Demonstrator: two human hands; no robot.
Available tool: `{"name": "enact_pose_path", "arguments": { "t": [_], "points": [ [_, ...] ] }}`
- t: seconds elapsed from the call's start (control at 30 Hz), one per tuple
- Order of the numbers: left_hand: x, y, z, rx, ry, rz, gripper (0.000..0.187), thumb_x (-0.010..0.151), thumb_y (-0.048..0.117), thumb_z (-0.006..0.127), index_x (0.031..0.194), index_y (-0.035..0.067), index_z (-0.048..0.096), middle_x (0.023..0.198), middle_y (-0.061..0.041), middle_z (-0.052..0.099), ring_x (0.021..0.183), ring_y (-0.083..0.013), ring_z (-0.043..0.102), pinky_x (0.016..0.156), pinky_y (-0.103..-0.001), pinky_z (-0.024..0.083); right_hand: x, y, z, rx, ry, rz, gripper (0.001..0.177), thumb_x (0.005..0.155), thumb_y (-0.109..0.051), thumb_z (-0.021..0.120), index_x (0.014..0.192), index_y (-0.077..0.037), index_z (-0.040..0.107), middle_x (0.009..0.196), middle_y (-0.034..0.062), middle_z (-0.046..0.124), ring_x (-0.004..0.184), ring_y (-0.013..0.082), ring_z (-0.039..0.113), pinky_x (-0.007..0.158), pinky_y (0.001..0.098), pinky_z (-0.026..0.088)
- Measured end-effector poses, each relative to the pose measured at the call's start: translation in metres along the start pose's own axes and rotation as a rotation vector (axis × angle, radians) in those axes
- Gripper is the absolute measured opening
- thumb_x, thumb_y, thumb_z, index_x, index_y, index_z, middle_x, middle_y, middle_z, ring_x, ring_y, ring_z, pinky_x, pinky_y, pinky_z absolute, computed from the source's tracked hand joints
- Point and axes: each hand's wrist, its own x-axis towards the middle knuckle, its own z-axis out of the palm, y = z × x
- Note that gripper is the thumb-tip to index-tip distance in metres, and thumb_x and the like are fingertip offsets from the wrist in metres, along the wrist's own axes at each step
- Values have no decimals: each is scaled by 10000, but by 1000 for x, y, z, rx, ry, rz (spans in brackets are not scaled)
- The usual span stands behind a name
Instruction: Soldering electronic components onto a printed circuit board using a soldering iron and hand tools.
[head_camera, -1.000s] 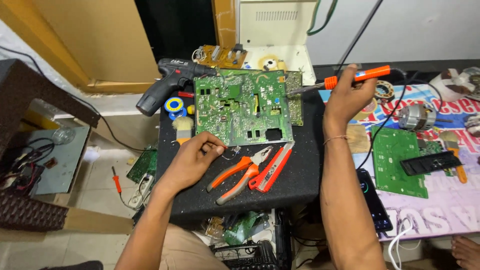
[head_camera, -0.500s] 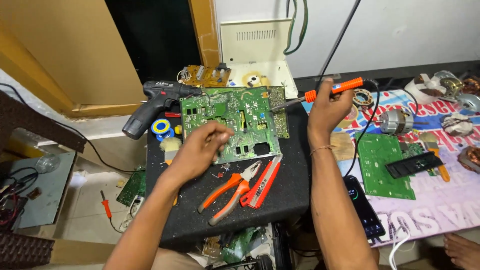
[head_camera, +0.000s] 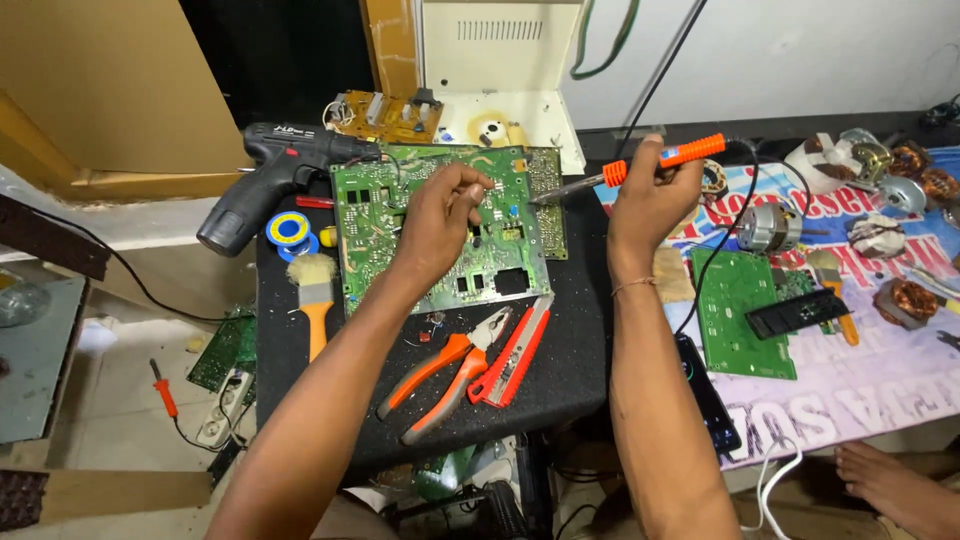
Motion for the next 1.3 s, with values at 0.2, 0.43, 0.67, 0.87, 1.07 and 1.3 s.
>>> {"name": "enact_pose_path", "arguments": {
  "t": [0.2,0.43,0.67,0.87,1.07,1.3],
  "points": [
    [-8,5,1,-13,-40,17,194,1038,11,548,1147,20,708,948,-164,609,767,-256,741,616,-336,601,5,20,-3,6,-40,-22,189,945,-159,718,818,-114,586,565,25,545,460,124,546,498,243,427],
    [-9,3,2,17,-68,35,192,1020,-16,588,1181,14,689,962,-155,607,812,-288,743,664,-391,602,11,22,-4,124,-84,44,209,965,-151,686,811,-99,555,549,59,550,437,115,552,457,233,433],
    [-10,3,2,50,-73,28,170,1001,-17,619,1144,29,698,948,-153,615,837,-296,747,668,-383,593,12,28,-5,162,-111,75,196,963,-150,675,816,-97,556,544,68,547,427,119,562,432,226,436],
    [-10,7,2,55,-74,41,166,1004,-26,607,1134,34,690,926,-163,628,815,-298,747,668,-407,593,10,19,-3,201,-130,89,199,963,-149,665,814,-102,541,538,57,515,415,113,536,419,225,415],
    [-11,10,3,31,-69,31,188,1020,-21,580,1155,56,686,905,-178,677,787,-293,749,680,-420,597,8,22,-2,201,-126,81,197,957,-145,677,821,-102,541,541,75,534,412,120,541,414,226,410],
    [-11,20,1,26,-76,65,230,1030,-34,554,1119,99,718,912,-187,697,793,-280,737,714,-434,591,10,23,-3,202,-142,68,187,981,-160,661,852,-94,543,575,83,559,426,120,547,425,224,422]
  ]
}}
